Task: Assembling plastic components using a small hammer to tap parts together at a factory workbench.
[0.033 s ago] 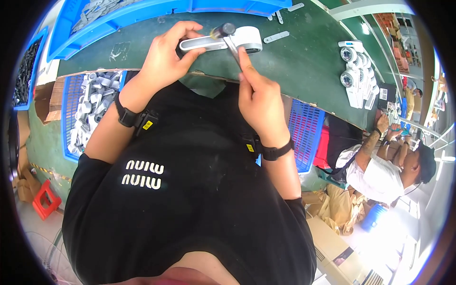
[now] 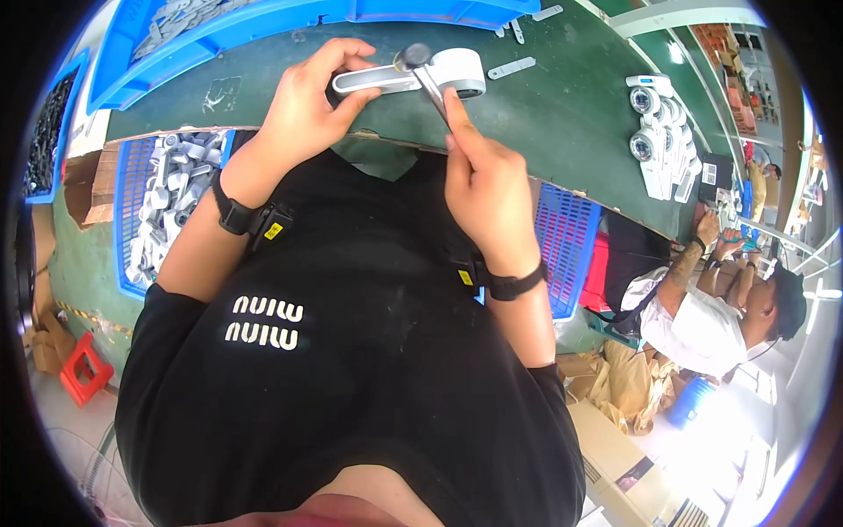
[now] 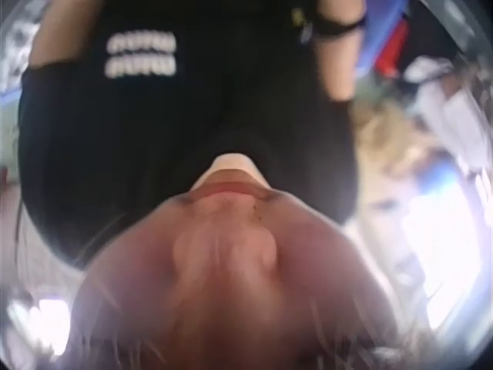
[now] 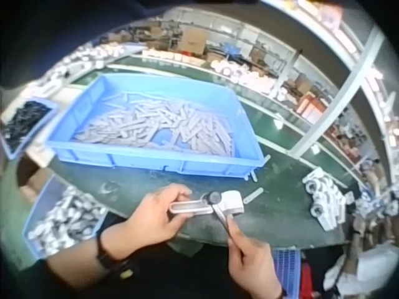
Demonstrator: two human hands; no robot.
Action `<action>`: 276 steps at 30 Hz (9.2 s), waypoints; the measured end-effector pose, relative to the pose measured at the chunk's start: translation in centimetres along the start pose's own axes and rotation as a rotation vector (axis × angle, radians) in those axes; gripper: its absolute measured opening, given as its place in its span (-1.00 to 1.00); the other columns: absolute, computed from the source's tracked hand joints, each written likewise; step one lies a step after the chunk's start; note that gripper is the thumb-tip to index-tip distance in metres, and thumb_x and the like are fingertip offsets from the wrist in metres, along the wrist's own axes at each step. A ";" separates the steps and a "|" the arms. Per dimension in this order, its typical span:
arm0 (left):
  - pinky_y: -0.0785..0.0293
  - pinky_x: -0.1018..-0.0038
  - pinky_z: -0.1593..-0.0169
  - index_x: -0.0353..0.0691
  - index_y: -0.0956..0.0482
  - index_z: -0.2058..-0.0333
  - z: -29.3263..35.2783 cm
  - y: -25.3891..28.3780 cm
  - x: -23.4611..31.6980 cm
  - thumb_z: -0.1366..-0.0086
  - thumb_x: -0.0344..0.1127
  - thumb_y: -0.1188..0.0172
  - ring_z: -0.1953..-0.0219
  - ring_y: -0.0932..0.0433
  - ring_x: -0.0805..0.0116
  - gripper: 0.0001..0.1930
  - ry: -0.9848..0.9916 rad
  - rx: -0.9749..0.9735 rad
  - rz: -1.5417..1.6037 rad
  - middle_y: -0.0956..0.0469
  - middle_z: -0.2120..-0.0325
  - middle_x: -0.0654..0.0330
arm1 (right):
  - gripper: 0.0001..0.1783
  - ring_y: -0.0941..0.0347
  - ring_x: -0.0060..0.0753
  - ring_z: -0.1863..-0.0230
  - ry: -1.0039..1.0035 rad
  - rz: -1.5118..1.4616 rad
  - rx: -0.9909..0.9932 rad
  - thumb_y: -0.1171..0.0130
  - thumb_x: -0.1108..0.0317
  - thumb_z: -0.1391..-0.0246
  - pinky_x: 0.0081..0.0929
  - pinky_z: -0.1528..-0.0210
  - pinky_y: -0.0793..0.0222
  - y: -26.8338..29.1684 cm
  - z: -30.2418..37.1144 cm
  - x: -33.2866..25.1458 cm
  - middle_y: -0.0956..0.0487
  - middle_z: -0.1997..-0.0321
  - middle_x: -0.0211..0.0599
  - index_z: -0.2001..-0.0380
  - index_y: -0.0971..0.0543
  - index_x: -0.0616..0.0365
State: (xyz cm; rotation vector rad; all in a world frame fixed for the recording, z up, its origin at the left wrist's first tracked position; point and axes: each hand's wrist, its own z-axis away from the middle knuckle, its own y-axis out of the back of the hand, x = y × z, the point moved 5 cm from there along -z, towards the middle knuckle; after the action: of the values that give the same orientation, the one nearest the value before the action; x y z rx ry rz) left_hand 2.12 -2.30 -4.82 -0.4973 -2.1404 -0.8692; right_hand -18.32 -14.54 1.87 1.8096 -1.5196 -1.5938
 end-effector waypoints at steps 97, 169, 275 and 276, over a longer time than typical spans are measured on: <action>-0.67 0.32 -0.04 -0.23 -0.64 -0.16 -0.1 -0.3 0.0 -0.32 -0.43 -0.51 0.10 -0.80 0.16 -0.55 0.015 -0.033 -0.012 -0.81 0.16 0.07 | -0.49 -0.59 -0.08 0.42 0.068 0.045 0.159 -0.21 0.60 -0.38 -0.40 0.19 -0.54 1.3 2.1 0.1 -0.75 0.21 0.08 -0.36 -0.59 0.36; -0.64 0.32 0.14 -0.30 -0.75 0.16 -0.1 -0.2 1.0 -0.25 -0.38 -0.59 0.18 -0.74 0.07 -0.75 -0.140 -0.017 -0.126 -0.78 0.21 0.12 | -0.29 -0.64 -0.12 0.35 -0.063 0.151 -0.148 -0.16 0.74 -0.26 -0.29 0.19 -0.59 -1.5 3.0 1.2 -0.69 0.26 -0.08 -0.47 -0.54 0.16; -0.68 0.24 0.06 -0.16 -0.82 0.08 -20.3 21.0 -16.7 -0.31 -0.30 -0.30 0.20 -0.78 0.16 -0.74 0.454 -0.153 -0.777 -0.81 0.22 0.05 | -0.64 -0.37 -0.80 0.47 -0.419 -0.590 0.101 -0.45 0.52 -0.25 -0.70 0.45 -0.28 -2.1 0.0 8.5 -0.72 -0.07 -0.35 -0.11 -0.76 0.26; -0.69 0.24 0.09 -0.14 -0.82 0.07 -20.5 21.3 -17.4 -0.34 -0.27 -0.28 0.23 -0.78 0.18 -0.74 0.475 -0.167 -0.760 -0.81 0.19 0.04 | -0.64 -0.37 -0.80 0.47 -0.417 -0.587 0.100 -0.45 0.52 -0.25 -0.70 0.45 -0.28 -2.2 0.0 8.4 -0.72 -0.07 -0.35 -0.11 -0.76 0.26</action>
State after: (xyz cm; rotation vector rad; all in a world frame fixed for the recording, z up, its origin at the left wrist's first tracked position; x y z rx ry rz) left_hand 35.92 -3.43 0.66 0.4573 -1.8016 -1.4140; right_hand -18.64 -20.60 -4.35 2.2224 -1.2964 -2.3222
